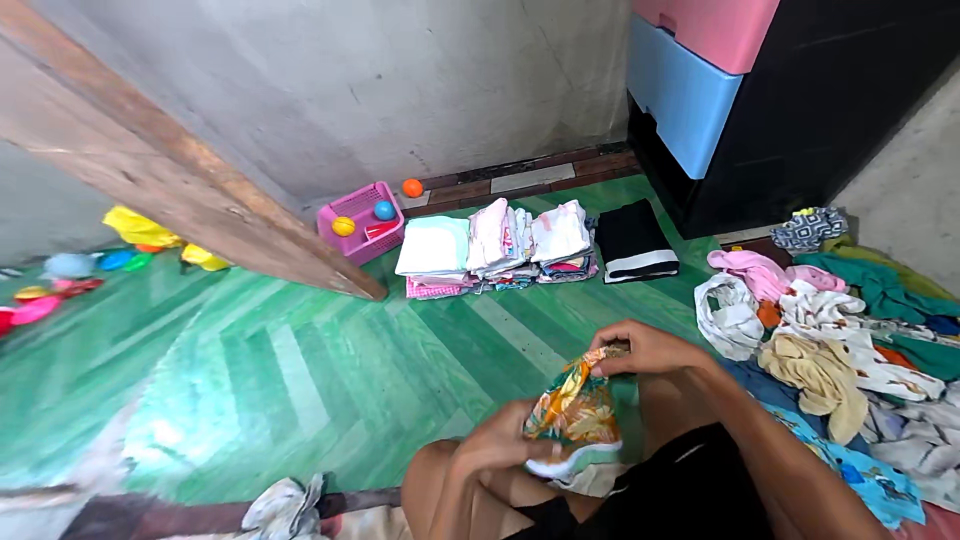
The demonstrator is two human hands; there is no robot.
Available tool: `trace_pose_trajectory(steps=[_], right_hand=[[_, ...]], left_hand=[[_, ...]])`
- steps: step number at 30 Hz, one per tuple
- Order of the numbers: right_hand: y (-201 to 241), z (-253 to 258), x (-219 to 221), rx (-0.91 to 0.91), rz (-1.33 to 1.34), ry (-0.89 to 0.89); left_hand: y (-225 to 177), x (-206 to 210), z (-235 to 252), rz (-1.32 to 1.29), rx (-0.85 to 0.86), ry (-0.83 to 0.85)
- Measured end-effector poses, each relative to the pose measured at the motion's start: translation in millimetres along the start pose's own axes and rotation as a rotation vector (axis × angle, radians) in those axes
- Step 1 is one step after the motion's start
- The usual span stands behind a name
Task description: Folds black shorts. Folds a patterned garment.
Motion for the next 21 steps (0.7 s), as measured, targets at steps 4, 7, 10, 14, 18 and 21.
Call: trace_pose_trajectory(steps=[4, 7, 10, 14, 18, 21], right_hand=[[5.0, -3.9, -7.7, 0.015, 0.158, 0.019], [11.7, -4.1, -11.9, 0.05, 0.294, -0.116], [14.5, -3.6, -13.9, 0.152, 0.334, -0.277], [11.5, -9.1, -21.9, 0.211, 0.269, -0.436], [9.8, -18.1, -25.3, 0.134, 0.078, -0.341], [9.3, -24.3, -19.6, 0.132, -0.029, -0.231]], left_hand=[[-12.5, -24.6, -22.7, -0.451, 0.342, 0.146], [-21.6, -69.9, -23.5, -1.022, 0.399, -0.383], [2.9, -55.1, -4.5, -1.367, 0.094, -0.714], [25.4, -12.8, 5.9, -0.99, -0.138, -0.685], [24.2, -21.9, 10.1, -0.768, -0.009, -0.696], [14.1, -22.0, 12.4, -0.647, 0.068, -0.634]])
Point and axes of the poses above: each hand's wrist, its own z-axis towards the middle knuckle, its own x-axis out of the palm, y = z × x, the point moved 9 cm from there along z, towards the middle knuckle, and after that the axes turned 13 degrees about -y, right-handed, at the moved point
